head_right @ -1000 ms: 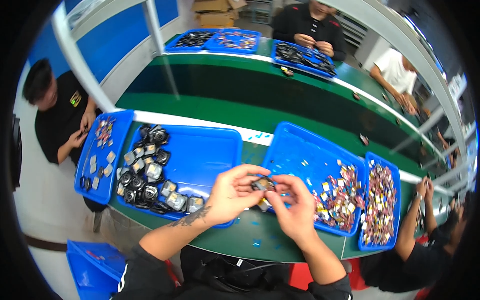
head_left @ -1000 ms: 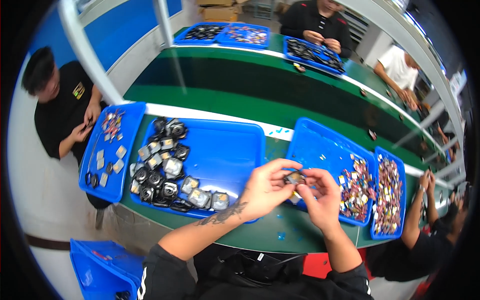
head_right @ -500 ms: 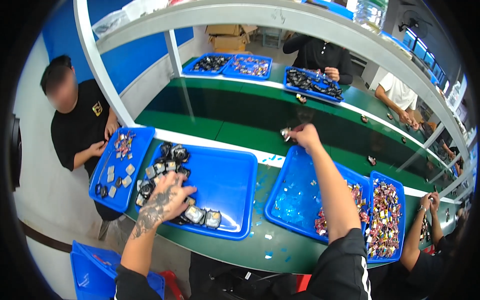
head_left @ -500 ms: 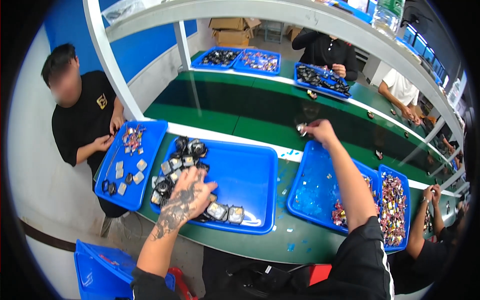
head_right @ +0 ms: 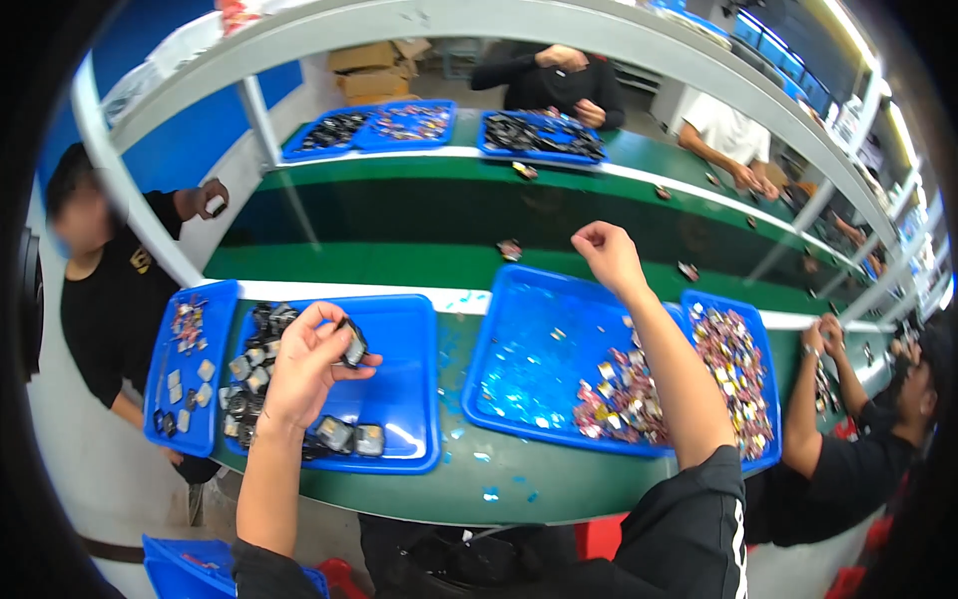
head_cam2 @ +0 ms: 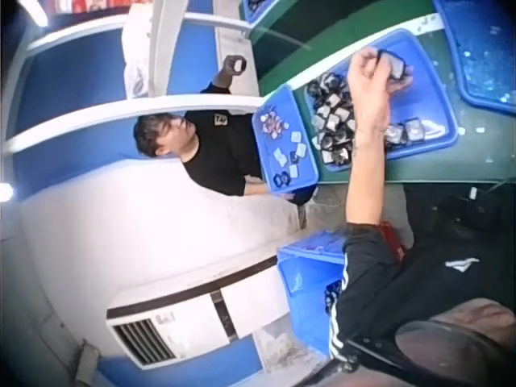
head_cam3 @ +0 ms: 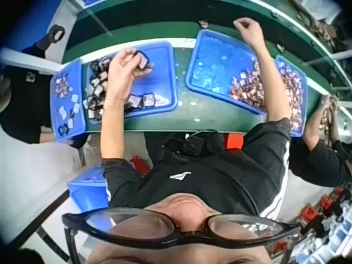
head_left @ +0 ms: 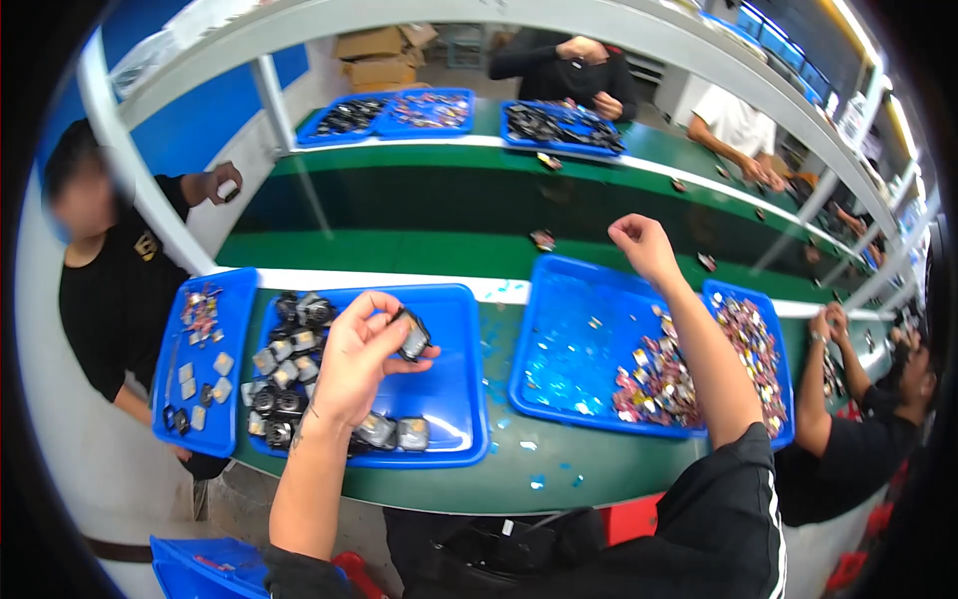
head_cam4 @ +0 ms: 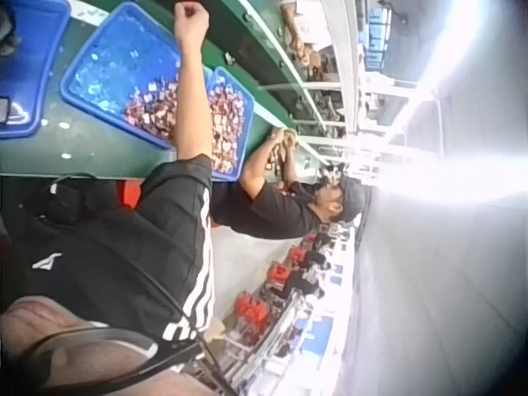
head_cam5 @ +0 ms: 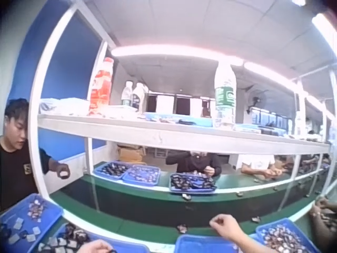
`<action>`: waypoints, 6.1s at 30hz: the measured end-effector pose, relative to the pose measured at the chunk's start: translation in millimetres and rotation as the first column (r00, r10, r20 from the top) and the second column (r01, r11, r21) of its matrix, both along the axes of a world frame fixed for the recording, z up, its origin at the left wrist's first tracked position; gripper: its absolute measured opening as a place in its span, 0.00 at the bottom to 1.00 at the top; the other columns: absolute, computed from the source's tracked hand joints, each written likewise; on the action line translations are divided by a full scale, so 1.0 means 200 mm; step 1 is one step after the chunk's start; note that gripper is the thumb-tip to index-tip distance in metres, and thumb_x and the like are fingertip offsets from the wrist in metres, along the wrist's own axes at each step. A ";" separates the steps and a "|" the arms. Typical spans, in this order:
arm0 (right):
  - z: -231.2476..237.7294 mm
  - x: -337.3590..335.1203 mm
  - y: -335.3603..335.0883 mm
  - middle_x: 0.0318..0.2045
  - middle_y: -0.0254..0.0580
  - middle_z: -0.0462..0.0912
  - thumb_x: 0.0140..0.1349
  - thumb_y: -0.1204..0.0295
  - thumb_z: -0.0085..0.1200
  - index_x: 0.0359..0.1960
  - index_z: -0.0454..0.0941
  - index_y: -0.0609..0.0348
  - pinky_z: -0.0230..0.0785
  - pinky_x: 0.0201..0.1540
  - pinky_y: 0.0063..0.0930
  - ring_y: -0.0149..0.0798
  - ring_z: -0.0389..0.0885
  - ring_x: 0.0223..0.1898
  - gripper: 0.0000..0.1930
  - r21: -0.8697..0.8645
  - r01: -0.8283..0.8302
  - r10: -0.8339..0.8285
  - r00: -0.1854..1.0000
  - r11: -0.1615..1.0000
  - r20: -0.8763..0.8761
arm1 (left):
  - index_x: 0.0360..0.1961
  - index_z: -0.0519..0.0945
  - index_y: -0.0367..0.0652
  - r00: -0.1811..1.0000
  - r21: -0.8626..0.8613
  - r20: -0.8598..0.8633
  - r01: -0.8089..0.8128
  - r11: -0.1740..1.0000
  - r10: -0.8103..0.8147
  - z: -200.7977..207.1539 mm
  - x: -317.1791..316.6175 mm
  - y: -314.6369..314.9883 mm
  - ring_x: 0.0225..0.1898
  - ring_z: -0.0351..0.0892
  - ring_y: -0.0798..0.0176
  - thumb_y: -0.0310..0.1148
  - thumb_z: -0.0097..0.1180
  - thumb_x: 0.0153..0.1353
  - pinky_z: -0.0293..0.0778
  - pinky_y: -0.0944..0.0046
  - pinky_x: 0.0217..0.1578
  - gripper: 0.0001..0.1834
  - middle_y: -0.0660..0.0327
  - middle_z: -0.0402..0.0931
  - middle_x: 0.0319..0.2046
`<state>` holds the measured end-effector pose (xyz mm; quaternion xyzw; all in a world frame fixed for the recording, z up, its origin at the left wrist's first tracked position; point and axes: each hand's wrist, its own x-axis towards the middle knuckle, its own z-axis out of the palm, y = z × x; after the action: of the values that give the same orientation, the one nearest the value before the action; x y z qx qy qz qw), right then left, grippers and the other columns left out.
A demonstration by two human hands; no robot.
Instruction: Assembling small watch-like frames with colorful internal components at an assembly line table.
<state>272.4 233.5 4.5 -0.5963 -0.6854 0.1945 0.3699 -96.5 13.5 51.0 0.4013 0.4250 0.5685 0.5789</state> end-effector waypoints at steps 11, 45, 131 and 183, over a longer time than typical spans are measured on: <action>0.04 0.26 -0.72 0.32 0.46 0.80 0.53 0.72 0.64 0.38 0.82 0.61 0.73 0.37 0.35 0.44 0.80 0.33 0.11 -0.110 -0.453 0.449 0.764 0.885 0.464 | 0.44 0.71 0.38 0.979 -0.103 0.142 0.164 0.981 -0.149 -0.19 0.41 0.09 0.28 0.82 0.65 0.26 0.55 0.64 0.80 0.71 0.27 0.09 0.51 0.80 0.37; 0.01 -0.43 -1.06 0.24 0.28 0.77 0.63 0.74 0.58 0.34 0.77 0.60 0.61 0.27 0.15 0.21 0.71 0.24 0.04 -0.277 -0.536 0.001 0.461 0.797 -0.887 | 0.42 0.86 0.47 0.779 0.539 -0.589 0.183 0.822 0.212 -0.24 0.49 -0.04 0.35 0.80 0.63 0.24 0.69 0.49 0.77 0.65 0.36 0.17 0.59 0.76 0.37; 0.11 -0.46 -1.14 0.30 0.41 0.82 0.59 0.76 0.59 0.40 0.84 0.59 0.73 0.36 0.23 0.33 0.81 0.32 0.07 -0.066 -0.496 0.447 0.826 0.866 -0.344 | 0.51 0.73 0.33 0.999 0.119 0.035 -0.001 0.993 -0.004 -0.31 0.47 -0.06 0.44 0.79 0.66 0.20 0.55 0.61 0.76 0.68 0.46 0.16 0.55 0.78 0.44; 0.18 -0.48 -1.12 0.36 0.44 0.82 0.58 0.81 0.59 0.41 0.77 0.65 0.78 0.43 0.23 0.32 0.83 0.40 0.10 -0.022 -0.358 0.324 0.867 0.933 -0.380 | 0.62 0.65 0.32 0.998 0.265 0.069 -0.027 0.964 0.009 -0.16 0.50 -0.08 0.48 0.79 0.60 0.22 0.50 0.65 0.78 0.62 0.49 0.23 0.51 0.75 0.49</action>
<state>177.3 9.9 40.9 -0.4347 -0.6880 0.3971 0.4243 4.2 -2.1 18.4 0.4520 0.3292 0.6387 0.5285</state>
